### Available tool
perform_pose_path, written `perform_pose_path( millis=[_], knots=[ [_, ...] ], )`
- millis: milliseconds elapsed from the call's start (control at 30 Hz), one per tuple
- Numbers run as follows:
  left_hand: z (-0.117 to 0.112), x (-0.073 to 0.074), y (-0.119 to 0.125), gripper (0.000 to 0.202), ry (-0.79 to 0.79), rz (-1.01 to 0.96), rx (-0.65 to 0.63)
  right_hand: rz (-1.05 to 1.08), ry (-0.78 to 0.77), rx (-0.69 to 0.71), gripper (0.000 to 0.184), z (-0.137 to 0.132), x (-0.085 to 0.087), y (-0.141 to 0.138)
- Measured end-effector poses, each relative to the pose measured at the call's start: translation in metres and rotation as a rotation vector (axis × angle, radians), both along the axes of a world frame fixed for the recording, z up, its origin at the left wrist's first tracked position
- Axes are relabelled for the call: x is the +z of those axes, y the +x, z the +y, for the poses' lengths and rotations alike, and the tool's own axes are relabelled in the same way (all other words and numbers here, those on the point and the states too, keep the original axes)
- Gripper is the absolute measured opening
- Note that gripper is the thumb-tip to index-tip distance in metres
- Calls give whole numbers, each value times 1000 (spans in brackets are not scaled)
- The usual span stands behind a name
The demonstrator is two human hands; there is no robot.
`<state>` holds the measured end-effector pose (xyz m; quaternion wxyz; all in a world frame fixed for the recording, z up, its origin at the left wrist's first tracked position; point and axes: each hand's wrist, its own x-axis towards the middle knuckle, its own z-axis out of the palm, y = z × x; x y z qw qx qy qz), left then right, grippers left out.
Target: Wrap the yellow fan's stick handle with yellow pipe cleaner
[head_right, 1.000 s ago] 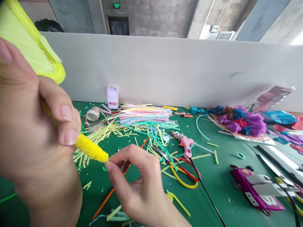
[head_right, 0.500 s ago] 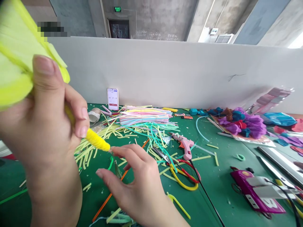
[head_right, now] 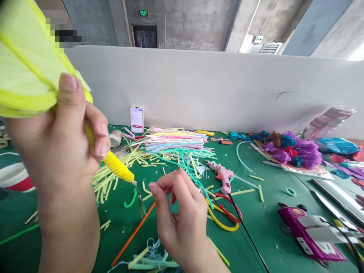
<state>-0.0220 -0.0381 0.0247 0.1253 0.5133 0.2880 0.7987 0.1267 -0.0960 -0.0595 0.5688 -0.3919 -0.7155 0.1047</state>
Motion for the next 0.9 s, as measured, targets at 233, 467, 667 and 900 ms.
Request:
perform_pose_path(
  millis=[233, 467, 667, 900],
  knots=[
    [21, -4, -14, 36, -174, -115, -297, 46, -206, 56, 47, 8, -9, 3],
    [30, -7, -16, 36, -293, -110, -321, 237, -386, 219, 22, 13, -7, 0],
    [28, -6, -14, 46, -280, -58, -365, 572, -827, 666, 22, 9, -7, -11],
    [22, -3, -10, 46, -245, -112, -422, 825, -1019, 779, 21, 9, -8, -19]
  ],
)
